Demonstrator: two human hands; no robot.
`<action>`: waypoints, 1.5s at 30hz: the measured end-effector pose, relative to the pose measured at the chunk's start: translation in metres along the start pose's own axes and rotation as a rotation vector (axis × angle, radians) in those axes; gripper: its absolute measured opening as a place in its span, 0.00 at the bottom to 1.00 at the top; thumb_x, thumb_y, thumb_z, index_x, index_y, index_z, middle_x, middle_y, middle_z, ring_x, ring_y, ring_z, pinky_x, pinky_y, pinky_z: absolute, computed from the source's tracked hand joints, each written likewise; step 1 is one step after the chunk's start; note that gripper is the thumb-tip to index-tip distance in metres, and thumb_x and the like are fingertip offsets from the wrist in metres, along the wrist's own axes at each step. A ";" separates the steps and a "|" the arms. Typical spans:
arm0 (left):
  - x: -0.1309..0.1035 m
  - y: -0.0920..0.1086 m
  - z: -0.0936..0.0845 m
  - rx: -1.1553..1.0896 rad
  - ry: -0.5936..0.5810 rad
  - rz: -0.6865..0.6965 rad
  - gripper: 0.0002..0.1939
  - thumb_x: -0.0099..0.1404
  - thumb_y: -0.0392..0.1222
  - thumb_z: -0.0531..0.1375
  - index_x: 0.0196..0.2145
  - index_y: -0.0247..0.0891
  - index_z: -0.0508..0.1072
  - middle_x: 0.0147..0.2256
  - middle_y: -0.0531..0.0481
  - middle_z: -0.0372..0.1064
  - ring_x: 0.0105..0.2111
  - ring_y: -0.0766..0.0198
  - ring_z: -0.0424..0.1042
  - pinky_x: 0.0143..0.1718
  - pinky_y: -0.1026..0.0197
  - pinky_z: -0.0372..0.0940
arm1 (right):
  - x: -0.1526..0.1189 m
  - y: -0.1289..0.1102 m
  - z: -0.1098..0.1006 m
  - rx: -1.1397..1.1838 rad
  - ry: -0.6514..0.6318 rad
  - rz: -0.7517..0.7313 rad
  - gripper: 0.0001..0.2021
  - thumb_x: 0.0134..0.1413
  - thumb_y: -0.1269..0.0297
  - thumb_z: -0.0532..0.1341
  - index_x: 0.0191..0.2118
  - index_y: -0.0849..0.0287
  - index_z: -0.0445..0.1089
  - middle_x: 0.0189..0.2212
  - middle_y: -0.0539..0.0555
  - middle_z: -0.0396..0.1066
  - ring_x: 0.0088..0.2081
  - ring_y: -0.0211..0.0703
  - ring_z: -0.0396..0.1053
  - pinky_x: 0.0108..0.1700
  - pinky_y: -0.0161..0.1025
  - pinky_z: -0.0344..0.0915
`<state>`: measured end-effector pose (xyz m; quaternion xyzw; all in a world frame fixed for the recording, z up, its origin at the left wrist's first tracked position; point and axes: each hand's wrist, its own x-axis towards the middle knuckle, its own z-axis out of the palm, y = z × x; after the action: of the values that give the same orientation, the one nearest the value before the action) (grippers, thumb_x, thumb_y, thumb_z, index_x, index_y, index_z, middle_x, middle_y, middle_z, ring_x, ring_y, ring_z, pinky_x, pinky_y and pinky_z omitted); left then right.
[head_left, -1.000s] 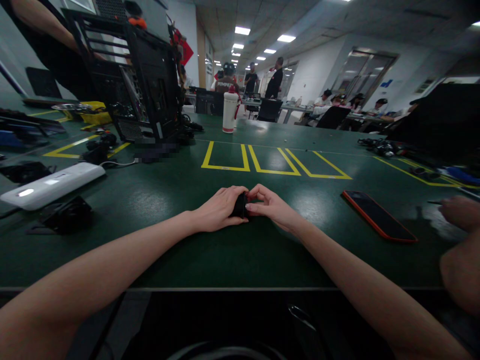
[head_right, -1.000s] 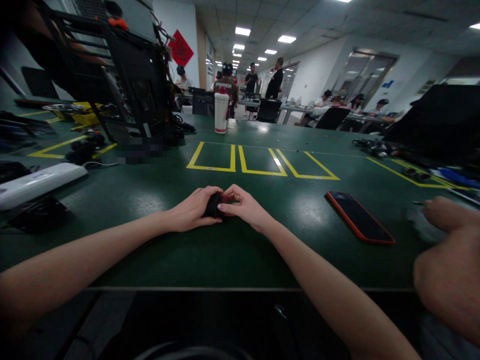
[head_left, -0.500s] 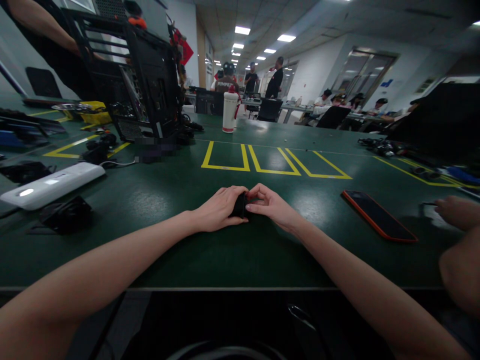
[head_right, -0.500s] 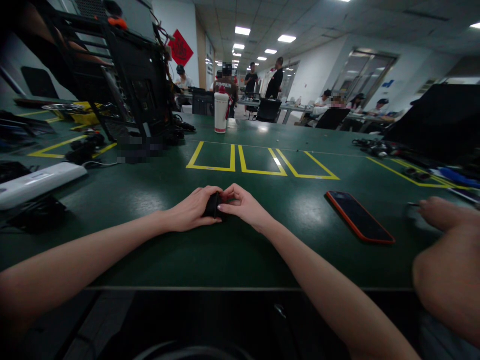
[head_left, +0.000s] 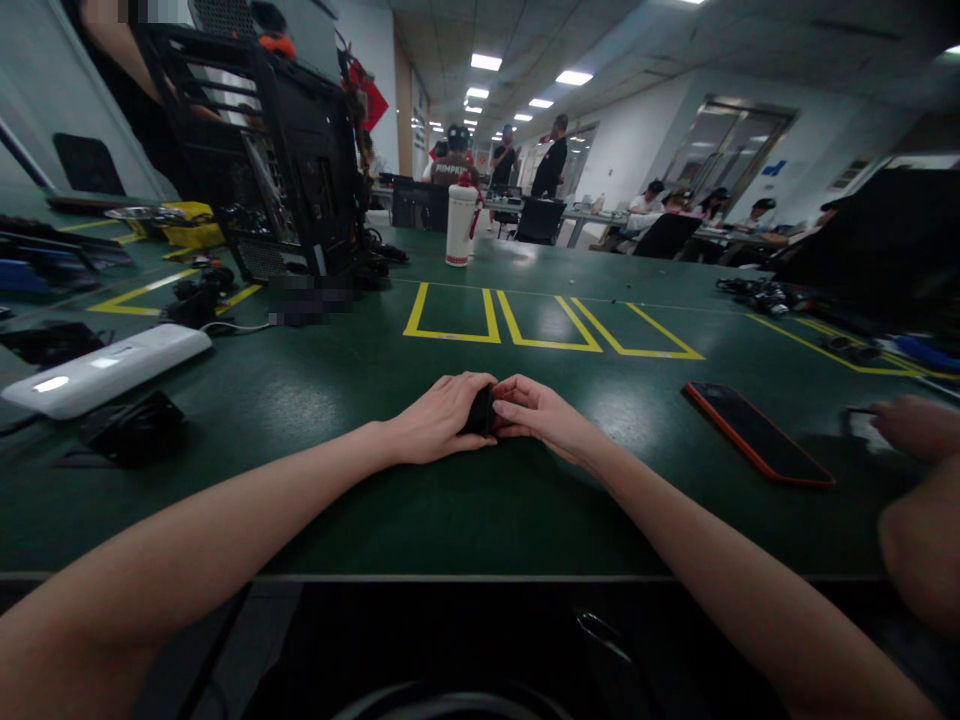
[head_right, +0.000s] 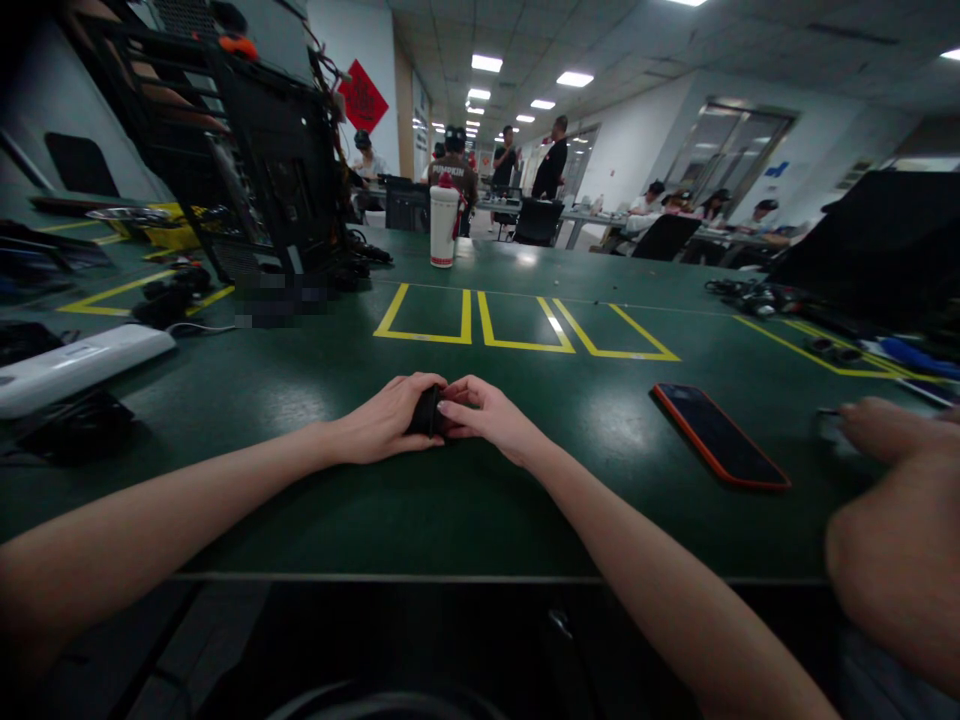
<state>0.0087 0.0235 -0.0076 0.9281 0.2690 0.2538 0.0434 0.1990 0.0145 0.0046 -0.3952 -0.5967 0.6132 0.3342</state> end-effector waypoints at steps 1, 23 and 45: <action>0.000 0.000 0.000 -0.003 -0.003 -0.001 0.31 0.58 0.53 0.56 0.51 0.34 0.49 0.48 0.39 0.58 0.47 0.53 0.62 0.48 0.50 0.57 | 0.000 0.000 0.000 -0.008 -0.013 -0.011 0.11 0.45 0.64 0.62 0.35 0.57 0.62 0.35 0.49 0.64 0.34 0.35 0.66 0.38 0.40 0.66; 0.000 0.001 0.000 -0.004 0.005 0.005 0.31 0.57 0.53 0.56 0.51 0.34 0.50 0.47 0.39 0.59 0.47 0.54 0.61 0.48 0.51 0.57 | 0.000 0.002 -0.002 -0.083 -0.002 -0.098 0.11 0.44 0.64 0.63 0.34 0.57 0.62 0.34 0.49 0.65 0.34 0.35 0.66 0.37 0.38 0.66; -0.002 0.001 -0.001 -0.044 0.014 0.019 0.31 0.57 0.52 0.57 0.52 0.36 0.48 0.48 0.39 0.58 0.49 0.52 0.61 0.51 0.47 0.55 | 0.000 0.002 -0.002 -0.089 -0.012 -0.153 0.11 0.42 0.64 0.64 0.33 0.57 0.62 0.33 0.49 0.64 0.33 0.35 0.66 0.37 0.38 0.66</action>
<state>0.0078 0.0217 -0.0076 0.9276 0.2548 0.2668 0.0595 0.2005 0.0154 0.0022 -0.3593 -0.6539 0.5609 0.3587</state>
